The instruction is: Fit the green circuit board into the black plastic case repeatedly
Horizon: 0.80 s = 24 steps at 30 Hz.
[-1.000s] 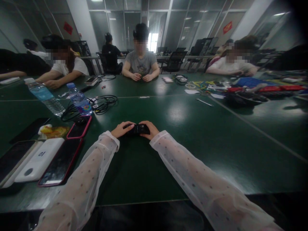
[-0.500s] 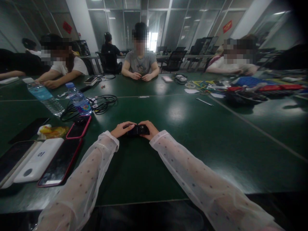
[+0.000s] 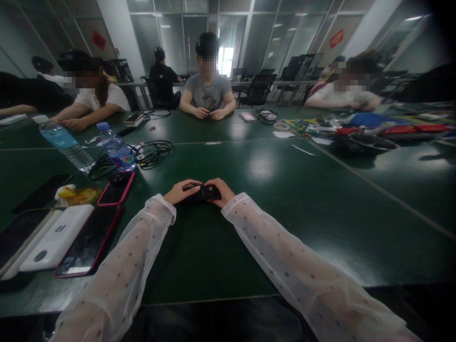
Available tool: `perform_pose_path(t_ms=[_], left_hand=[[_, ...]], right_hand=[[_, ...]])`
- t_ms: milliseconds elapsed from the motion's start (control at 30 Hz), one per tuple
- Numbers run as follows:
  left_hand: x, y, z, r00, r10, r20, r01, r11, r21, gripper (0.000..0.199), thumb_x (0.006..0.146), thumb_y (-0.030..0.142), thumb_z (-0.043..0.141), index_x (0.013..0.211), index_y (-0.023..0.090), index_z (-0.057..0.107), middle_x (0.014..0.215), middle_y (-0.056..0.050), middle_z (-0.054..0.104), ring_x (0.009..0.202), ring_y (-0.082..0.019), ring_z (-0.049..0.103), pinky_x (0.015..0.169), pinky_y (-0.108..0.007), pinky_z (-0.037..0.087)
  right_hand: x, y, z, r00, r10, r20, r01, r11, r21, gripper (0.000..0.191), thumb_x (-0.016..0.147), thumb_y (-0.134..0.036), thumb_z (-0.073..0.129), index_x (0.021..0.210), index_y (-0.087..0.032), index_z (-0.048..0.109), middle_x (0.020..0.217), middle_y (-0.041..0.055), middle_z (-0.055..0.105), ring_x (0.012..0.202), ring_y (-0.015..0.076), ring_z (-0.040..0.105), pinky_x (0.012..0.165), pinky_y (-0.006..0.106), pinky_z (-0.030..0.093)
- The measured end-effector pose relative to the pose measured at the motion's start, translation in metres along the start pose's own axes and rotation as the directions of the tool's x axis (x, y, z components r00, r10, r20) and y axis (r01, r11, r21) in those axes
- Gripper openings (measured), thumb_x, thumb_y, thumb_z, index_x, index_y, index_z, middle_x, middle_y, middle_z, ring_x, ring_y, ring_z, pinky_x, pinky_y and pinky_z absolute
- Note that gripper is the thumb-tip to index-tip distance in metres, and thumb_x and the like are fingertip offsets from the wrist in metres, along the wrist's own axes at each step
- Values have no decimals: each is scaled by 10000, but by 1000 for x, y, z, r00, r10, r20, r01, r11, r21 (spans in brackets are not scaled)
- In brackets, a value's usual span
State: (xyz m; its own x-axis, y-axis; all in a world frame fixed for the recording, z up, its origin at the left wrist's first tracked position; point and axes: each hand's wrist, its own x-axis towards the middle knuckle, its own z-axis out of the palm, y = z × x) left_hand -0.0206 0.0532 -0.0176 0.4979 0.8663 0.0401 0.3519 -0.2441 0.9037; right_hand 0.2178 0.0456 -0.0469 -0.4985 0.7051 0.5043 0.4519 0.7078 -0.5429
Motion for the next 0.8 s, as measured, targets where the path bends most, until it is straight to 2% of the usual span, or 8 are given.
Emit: perform_pose_path(t_ms=[333, 600, 800], left_hand=[[0, 5, 0, 999, -44, 18, 45, 998, -41, 500, 824, 514, 630, 1186, 170, 612, 1242, -114, 638, 1174, -277, 586, 1033, -457, 417], [1, 3, 1, 1000, -28, 0, 28, 1000, -3, 492, 831, 524, 600, 1168, 166, 624, 1216, -107, 656, 1148, -263, 600, 1037, -435, 412], [1, 3, 1, 999, -30, -25, 31, 998, 54, 487, 847, 559, 565, 1158, 194, 648, 1199, -86, 663, 1145, -255, 595, 1036, -416, 412]], right_hand=[[0, -2, -1, 999, 47, 22, -47, 999, -13, 569, 677, -128, 756, 1178, -275, 528, 1165, 59, 573, 1084, 258, 560, 933, 461, 467], [0, -3, -2, 999, 37, 11, -37, 999, -7, 552, 685, -129, 759, 1170, -259, 529, 1160, 63, 580, 1076, 254, 560, 949, 450, 458], [0, 0, 0, 997, 77, 17, -77, 997, -2, 577, 671, -121, 768, 1173, -274, 527, 1160, 57, 588, 1074, 260, 556, 933, 472, 460]])
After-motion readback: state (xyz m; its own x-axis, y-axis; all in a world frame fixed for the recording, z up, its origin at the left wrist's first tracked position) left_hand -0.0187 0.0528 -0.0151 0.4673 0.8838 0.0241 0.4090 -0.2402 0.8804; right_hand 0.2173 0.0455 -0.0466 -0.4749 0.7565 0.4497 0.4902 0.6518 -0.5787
